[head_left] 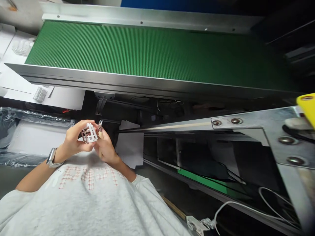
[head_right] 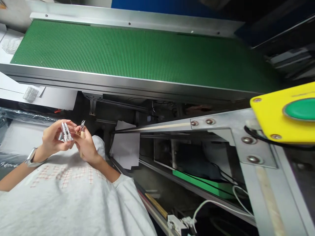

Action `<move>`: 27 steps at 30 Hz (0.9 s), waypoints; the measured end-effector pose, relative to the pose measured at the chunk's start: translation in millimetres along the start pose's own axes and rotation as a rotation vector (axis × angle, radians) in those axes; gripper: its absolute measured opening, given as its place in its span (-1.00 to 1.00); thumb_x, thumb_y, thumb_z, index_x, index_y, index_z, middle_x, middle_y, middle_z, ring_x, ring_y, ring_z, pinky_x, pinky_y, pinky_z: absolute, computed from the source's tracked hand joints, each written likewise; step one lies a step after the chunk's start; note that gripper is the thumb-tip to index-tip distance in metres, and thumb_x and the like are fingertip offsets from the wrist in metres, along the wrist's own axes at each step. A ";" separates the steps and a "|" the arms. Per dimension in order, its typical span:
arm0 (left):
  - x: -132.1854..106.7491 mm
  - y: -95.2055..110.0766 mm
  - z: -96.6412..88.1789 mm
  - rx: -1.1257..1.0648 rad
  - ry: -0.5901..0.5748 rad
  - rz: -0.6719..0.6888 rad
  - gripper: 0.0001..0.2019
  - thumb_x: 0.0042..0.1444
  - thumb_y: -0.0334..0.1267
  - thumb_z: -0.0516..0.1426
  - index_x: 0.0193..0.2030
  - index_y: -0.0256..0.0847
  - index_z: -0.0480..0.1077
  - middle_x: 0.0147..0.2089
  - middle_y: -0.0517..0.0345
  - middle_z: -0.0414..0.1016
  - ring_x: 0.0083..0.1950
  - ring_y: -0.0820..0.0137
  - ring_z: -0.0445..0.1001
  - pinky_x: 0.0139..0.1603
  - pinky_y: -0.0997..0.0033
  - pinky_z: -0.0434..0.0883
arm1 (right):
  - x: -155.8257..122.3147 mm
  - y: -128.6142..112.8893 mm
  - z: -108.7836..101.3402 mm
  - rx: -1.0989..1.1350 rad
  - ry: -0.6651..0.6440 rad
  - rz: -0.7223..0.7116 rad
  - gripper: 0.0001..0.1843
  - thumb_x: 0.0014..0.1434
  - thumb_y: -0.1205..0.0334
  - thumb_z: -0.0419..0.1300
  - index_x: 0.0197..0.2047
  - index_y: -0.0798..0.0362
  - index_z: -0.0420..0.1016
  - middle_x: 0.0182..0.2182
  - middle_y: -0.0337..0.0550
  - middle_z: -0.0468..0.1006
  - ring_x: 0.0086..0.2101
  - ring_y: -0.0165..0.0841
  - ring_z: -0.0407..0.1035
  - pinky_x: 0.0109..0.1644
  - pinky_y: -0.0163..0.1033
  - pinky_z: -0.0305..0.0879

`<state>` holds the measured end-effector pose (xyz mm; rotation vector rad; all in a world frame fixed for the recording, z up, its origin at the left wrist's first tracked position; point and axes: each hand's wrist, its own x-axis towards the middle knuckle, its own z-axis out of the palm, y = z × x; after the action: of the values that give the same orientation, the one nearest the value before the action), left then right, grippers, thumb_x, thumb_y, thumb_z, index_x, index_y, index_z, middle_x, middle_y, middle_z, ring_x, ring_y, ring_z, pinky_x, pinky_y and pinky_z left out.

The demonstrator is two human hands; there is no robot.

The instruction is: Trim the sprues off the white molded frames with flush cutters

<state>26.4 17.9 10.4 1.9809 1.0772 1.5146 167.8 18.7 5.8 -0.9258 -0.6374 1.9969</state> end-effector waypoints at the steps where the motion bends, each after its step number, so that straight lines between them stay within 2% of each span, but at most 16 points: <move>1: -1.8 -0.7 1.6 -0.017 0.010 -0.031 -0.46 0.21 -0.15 0.29 0.30 -0.20 0.37 -0.09 -0.10 0.63 -0.22 0.31 0.63 -0.22 0.43 0.60 | -1.6 -5.1 -3.8 0.013 0.003 -0.017 -0.52 -0.06 -0.02 0.54 -0.25 -0.08 0.36 -0.21 -0.26 0.52 -0.29 -0.36 0.47 -0.15 -0.21 0.52; 4: -3.9 -0.4 5.8 -0.095 -0.007 -0.120 -0.48 0.20 -0.18 0.31 0.28 -0.20 0.38 -0.08 -0.08 0.60 -0.29 0.39 0.58 -0.30 0.52 0.55 | -3.2 -24.2 -15.6 -0.006 -0.046 -0.162 -0.50 -0.10 0.09 0.58 -0.27 -0.09 0.34 -0.08 -0.29 0.54 -0.19 -0.40 0.47 -0.05 -0.24 0.47; 8: -2.4 1.1 9.6 -0.292 -0.076 -0.177 -0.47 0.18 -0.19 0.32 0.28 -0.16 0.42 -0.08 -0.03 0.62 -0.30 0.41 0.57 -0.31 0.54 0.53 | -0.6 -45.7 -25.7 -0.153 -0.227 -0.393 -0.50 -0.09 0.30 0.56 -0.24 -0.11 0.33 0.02 -0.24 0.59 -0.04 -0.36 0.46 0.08 -0.21 0.43; 13: -7.4 -1.0 11.5 -0.457 -0.124 -0.261 -0.44 0.13 -0.17 0.38 0.27 -0.11 0.47 -0.02 -0.05 0.63 -0.19 0.30 0.62 -0.16 0.39 0.58 | -1.6 -50.3 -26.6 -0.166 -0.394 -0.428 -0.44 -0.10 0.38 0.56 -0.18 -0.12 0.31 0.05 -0.21 0.58 0.05 -0.31 0.48 0.18 -0.13 0.44; 20: -13.2 3.4 7.7 -0.517 -0.175 -0.445 -0.46 0.01 -0.14 0.46 0.15 -0.15 0.55 -0.06 -0.05 0.63 -0.14 0.23 0.62 -0.11 0.32 0.58 | -5.5 -43.5 -27.6 -0.210 -0.338 -0.423 -0.45 -0.10 0.37 0.56 -0.20 -0.10 0.30 -0.02 -0.20 0.60 -0.06 -0.33 0.52 0.09 -0.16 0.48; 23: -12.4 3.5 2.7 -0.456 -0.211 -0.465 -0.48 0.01 -0.14 0.45 0.12 -0.20 0.55 -0.08 -0.06 0.64 -0.14 0.23 0.61 -0.10 0.33 0.57 | -6.7 -42.1 -27.8 -0.243 -0.315 -0.401 -0.45 -0.09 0.31 0.58 -0.22 -0.09 0.29 -0.01 -0.16 0.61 -0.03 -0.30 0.52 0.14 -0.11 0.47; 27: -7.5 4.5 -5.4 -0.347 -0.324 -0.493 -0.55 0.08 -0.07 0.39 0.04 -0.27 0.55 -0.22 0.01 0.60 -0.23 0.30 0.55 -0.17 0.37 0.54 | -8.1 -40.6 -25.7 -0.284 -0.279 -0.353 -0.40 -0.13 0.18 0.61 -0.25 -0.10 0.24 0.00 -0.12 0.62 -0.04 -0.26 0.54 0.11 -0.08 0.49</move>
<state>22.0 8.6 10.8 1.5107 0.9892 0.9983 210.4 36.1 22.0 -0.6414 -1.1796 1.7534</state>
